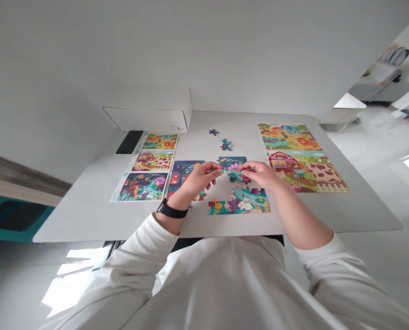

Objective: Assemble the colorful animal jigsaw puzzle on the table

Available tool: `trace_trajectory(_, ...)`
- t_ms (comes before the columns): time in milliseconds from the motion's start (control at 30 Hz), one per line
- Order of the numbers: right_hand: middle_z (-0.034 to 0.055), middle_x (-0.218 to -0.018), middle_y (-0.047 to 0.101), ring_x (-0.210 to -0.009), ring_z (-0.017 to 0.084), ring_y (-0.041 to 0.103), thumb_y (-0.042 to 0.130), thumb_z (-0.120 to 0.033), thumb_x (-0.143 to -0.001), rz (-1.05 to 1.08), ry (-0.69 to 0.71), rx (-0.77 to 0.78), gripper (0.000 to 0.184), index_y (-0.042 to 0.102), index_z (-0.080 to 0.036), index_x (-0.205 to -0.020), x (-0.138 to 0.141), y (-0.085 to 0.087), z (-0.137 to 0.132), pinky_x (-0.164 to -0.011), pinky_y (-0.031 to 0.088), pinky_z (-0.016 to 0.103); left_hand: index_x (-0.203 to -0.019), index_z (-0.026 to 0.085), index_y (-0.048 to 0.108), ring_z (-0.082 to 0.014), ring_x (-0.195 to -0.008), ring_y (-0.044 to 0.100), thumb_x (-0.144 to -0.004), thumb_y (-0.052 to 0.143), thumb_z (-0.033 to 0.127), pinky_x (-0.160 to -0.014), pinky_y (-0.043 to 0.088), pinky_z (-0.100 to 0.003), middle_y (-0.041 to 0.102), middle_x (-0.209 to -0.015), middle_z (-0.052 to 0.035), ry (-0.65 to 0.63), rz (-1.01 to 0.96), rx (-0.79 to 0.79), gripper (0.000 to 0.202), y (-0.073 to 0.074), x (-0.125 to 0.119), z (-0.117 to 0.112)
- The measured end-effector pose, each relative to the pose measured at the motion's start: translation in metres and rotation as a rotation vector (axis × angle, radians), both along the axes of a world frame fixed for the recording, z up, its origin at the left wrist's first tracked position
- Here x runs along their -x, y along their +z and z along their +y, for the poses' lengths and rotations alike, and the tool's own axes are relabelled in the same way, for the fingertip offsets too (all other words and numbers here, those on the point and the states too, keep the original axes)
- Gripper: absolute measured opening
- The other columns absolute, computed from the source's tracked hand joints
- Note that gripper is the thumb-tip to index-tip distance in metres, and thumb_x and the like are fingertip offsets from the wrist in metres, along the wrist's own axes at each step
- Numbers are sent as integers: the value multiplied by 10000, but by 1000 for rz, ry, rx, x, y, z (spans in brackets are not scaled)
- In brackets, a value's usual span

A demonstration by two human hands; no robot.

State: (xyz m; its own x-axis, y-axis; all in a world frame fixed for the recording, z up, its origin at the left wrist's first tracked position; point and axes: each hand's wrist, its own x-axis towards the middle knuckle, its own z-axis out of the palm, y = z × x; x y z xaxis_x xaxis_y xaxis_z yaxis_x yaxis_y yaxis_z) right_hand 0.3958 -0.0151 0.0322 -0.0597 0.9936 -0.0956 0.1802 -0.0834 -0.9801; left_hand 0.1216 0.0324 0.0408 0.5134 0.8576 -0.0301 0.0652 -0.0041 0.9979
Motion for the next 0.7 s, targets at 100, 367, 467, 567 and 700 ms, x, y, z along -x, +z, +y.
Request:
trace_trajectory(100,41,-855,808,-767,204,749,918,-503,-784,10,29,13,394,827,-235,-1058,4,2,-2,-733,618,339,-1065,187,731,-106,-608,602,-831,844,528,-434,454,-192,670,-859,-17,-11,37,4,429,-4,1,-1)
trace_trajectory(367,40,-886,812,-812,213,779,903,-509,-812,27,80,-15,368,828,-244,-1057,15,5,-6,-819,652,379,-1097,203,722,-68,-406,458,-922,815,426,-390,350,-189,623,-643,44,-66,173,67,298,2,-3,-11)
trace_trajectory(467,43,-909,816,-827,222,784,920,-514,-790,37,90,-3,377,825,-247,-1039,17,4,-5,-831,665,396,-1097,206,716,-66,-405,453,-931,815,349,-400,354,-186,616,-626,54,-56,185,90,241,6,-5,-16)
trace_trajectory(567,43,-933,821,-843,224,783,942,-506,-764,55,110,16,384,825,-249,-1024,18,2,-5,-822,674,394,-1143,207,718,-65,-408,459,-924,816,296,-403,365,-184,613,-631,62,-50,182,87,256,9,-6,-19)
trace_trajectory(700,48,-970,827,-882,227,778,935,-485,-772,51,138,11,363,836,-249,-1029,18,0,-5,-828,671,386,-1206,204,720,-62,-414,475,-928,788,257,-408,383,-182,634,-664,61,-82,181,62,290,9,-5,-19)
